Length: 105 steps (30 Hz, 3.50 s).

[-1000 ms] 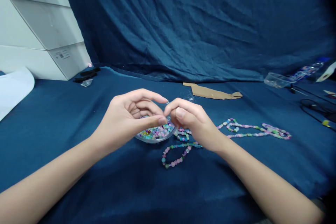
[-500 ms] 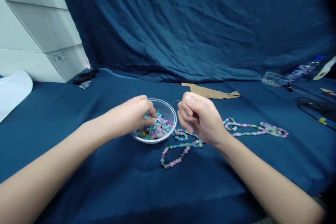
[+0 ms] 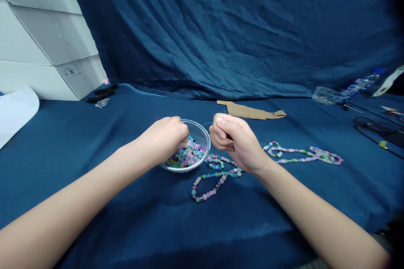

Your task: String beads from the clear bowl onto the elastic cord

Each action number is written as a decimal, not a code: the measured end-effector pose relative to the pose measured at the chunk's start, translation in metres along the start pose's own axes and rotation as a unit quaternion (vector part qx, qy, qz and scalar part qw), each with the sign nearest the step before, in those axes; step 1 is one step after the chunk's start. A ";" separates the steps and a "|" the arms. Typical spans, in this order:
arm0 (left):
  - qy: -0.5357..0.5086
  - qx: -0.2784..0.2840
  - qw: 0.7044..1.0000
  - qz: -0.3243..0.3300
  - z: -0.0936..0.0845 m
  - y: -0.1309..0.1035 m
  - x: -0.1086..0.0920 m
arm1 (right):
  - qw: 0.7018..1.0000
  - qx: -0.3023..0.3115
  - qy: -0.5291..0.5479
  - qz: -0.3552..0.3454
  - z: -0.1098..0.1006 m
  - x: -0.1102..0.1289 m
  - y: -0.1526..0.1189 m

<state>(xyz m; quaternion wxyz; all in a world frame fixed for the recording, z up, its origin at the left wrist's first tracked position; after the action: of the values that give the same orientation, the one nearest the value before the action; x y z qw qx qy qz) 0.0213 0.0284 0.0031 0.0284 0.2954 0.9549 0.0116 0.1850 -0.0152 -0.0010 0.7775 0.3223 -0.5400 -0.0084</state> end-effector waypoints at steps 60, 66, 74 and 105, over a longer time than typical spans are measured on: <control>-0.679 0.055 0.729 -0.062 -0.012 -0.047 0.001 | 0.996 0.070 -0.046 -0.012 0.013 -0.008 -0.007; -0.676 0.052 0.733 -0.065 -0.015 -0.048 -0.001 | 0.996 0.062 -0.063 -0.001 0.011 -0.009 -0.008; -0.673 0.042 0.736 -0.058 -0.008 -0.048 0.003 | 0.994 0.068 -0.086 -0.004 0.011 -0.008 -0.008; -0.644 -0.009 0.763 -0.056 -0.010 -0.047 0.001 | 0.984 0.087 -0.142 0.056 0.008 -0.008 -0.007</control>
<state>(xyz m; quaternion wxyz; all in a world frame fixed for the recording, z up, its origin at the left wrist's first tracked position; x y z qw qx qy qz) -0.0068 -0.0094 0.0116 0.6400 0.1793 0.7266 -0.1742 0.1771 -0.0219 -0.0092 0.6609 0.3540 -0.6607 0.0365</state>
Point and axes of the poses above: each hand's wrist, its own y-axis towards the middle knuckle, its own z-axis out of the palm, x = y × z, the point moved 4 cm from there along y, towards the middle knuckle, and after that the axes turned 10 degrees about -z, right-handed, at the moved point
